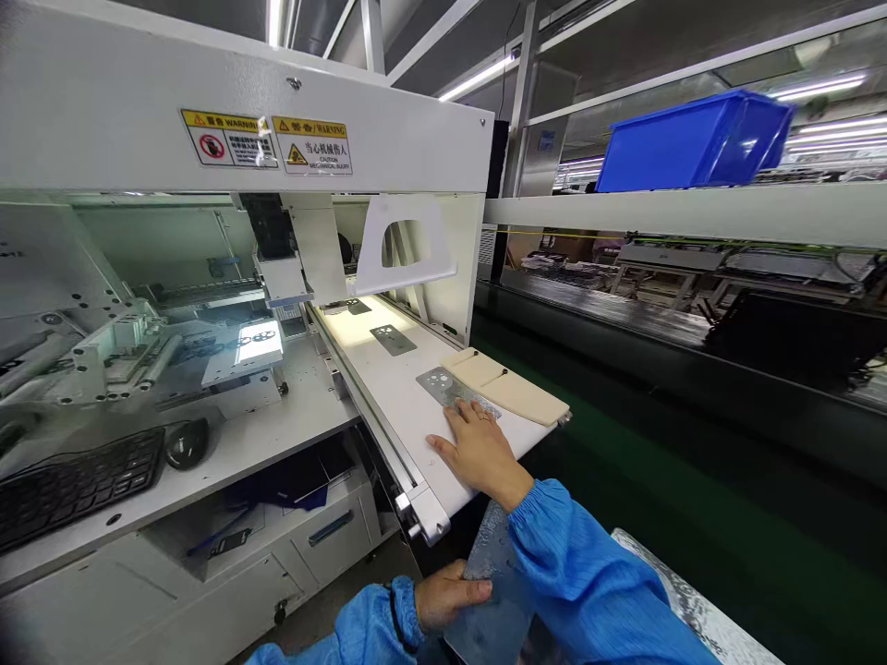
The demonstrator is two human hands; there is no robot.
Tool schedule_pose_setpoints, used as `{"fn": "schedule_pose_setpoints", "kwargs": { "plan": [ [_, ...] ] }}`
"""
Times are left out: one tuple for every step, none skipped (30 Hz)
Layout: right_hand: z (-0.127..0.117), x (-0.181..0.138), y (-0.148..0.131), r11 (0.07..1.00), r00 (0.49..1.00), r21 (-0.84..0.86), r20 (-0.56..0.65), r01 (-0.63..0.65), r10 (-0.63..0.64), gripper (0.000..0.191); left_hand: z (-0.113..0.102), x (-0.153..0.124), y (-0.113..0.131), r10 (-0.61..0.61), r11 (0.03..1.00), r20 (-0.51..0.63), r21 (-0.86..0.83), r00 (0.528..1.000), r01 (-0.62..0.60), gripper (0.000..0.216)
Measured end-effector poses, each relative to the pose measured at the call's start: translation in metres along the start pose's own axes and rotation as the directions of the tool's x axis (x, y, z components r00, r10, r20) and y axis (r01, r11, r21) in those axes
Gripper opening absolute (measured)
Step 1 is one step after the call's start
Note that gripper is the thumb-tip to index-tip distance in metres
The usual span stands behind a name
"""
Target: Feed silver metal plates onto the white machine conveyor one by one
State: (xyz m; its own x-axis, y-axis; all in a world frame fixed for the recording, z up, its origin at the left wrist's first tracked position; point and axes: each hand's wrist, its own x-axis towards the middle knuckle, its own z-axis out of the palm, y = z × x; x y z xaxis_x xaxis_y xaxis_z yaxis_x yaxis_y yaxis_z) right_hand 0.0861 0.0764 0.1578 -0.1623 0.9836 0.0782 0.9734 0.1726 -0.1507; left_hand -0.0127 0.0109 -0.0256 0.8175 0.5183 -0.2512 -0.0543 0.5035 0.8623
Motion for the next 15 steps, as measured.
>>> {"fn": "schedule_pose_setpoints", "kwargs": {
  "plan": [
    [0.000, -0.001, 0.001, 1.000, 1.000, -0.002, -0.017, 0.008, -0.008, 0.071, -0.002, 0.002, -0.002, -0.003, 1.000, 0.003, -0.001, 1.000, 0.003, 0.085],
    [0.000, -0.003, 0.002, 1.000, 0.999, -0.002, -0.036, 0.018, -0.018, 0.070, -0.003, 0.003, -0.004, -0.005, 1.000, 0.006, -0.003, 1.000, 0.005, 0.086],
    [-0.002, -0.006, 0.002, 1.000, 0.998, 0.000, -0.058, 0.029, -0.029, 0.069, -0.004, 0.004, -0.005, -0.004, 1.000, 0.009, -0.005, 1.000, 0.004, 0.086],
    [-0.005, -0.012, 0.004, 0.999, 0.996, 0.004, -0.081, 0.041, -0.041, 0.069, -0.005, 0.004, -0.006, -0.003, 1.000, 0.013, -0.009, 1.000, 0.003, 0.085],
    [-0.008, -0.019, 0.005, 0.998, 0.994, 0.010, -0.101, 0.054, -0.053, 0.069, -0.005, 0.004, -0.006, -0.003, 1.000, 0.017, -0.014, 1.000, 0.003, 0.085],
    [-0.013, -0.028, 0.006, 0.998, 0.991, 0.021, -0.116, 0.064, -0.061, 0.069, -0.005, 0.004, -0.006, -0.001, 1.000, 0.021, -0.019, 1.000, 0.002, 0.084],
    [-0.018, -0.040, 0.008, 0.997, 0.990, 0.035, -0.126, 0.068, -0.063, 0.069, -0.005, 0.003, -0.006, 0.003, 1.000, 0.031, -0.028, 1.000, -0.002, 0.084],
    [-0.024, -0.053, 0.010, 0.996, 0.989, 0.055, -0.134, 0.065, -0.057, 0.069, -0.005, 0.003, -0.006, 0.012, 0.999, 0.047, -0.044, 0.999, -0.010, 0.083],
    [-0.029, -0.068, 0.013, 0.995, 0.989, 0.079, -0.139, 0.055, -0.043, 0.069, -0.005, 0.002, -0.006, 0.024, 0.998, 0.071, -0.066, 0.997, -0.020, 0.082],
    [-0.033, -0.084, 0.017, 0.994, 0.989, 0.106, -0.146, 0.034, -0.019, 0.068, -0.005, 0.002, -0.006, 0.038, 0.995, 0.098, -0.094, 0.995, -0.028, 0.081],
    [-0.035, -0.100, 0.022, 0.990, 0.988, 0.138, -0.152, 0.009, 0.013, 0.068, -0.005, 0.001, -0.006, 0.055, 0.991, 0.121, -0.126, 0.991, -0.040, 0.079],
    [-0.035, -0.116, 0.028, 0.984, 0.987, 0.174, -0.156, -0.021, 0.049, 0.066, -0.005, 0.000, -0.006, 0.074, 0.987, 0.140, -0.153, 0.987, -0.052, 0.076],
    [-0.033, -0.133, 0.035, 0.975, 0.983, 0.214, -0.162, -0.053, 0.089, 0.063, -0.004, -0.001, -0.006, 0.097, 0.982, 0.148, -0.174, 0.984, -0.070, 0.073],
    [-0.029, -0.149, 0.044, 0.963, 0.979, 0.255, -0.156, -0.089, 0.131, 0.060, -0.003, -0.003, -0.006, 0.119, 0.977, 0.148, -0.191, 0.982, -0.090, 0.070],
    [-0.023, -0.164, 0.054, 0.948, 0.973, 0.294, -0.150, -0.124, 0.174, 0.056, -0.002, -0.004, -0.005, 0.141, 0.973, 0.154, -0.206, 0.978, -0.108, 0.068]
  ]
}}
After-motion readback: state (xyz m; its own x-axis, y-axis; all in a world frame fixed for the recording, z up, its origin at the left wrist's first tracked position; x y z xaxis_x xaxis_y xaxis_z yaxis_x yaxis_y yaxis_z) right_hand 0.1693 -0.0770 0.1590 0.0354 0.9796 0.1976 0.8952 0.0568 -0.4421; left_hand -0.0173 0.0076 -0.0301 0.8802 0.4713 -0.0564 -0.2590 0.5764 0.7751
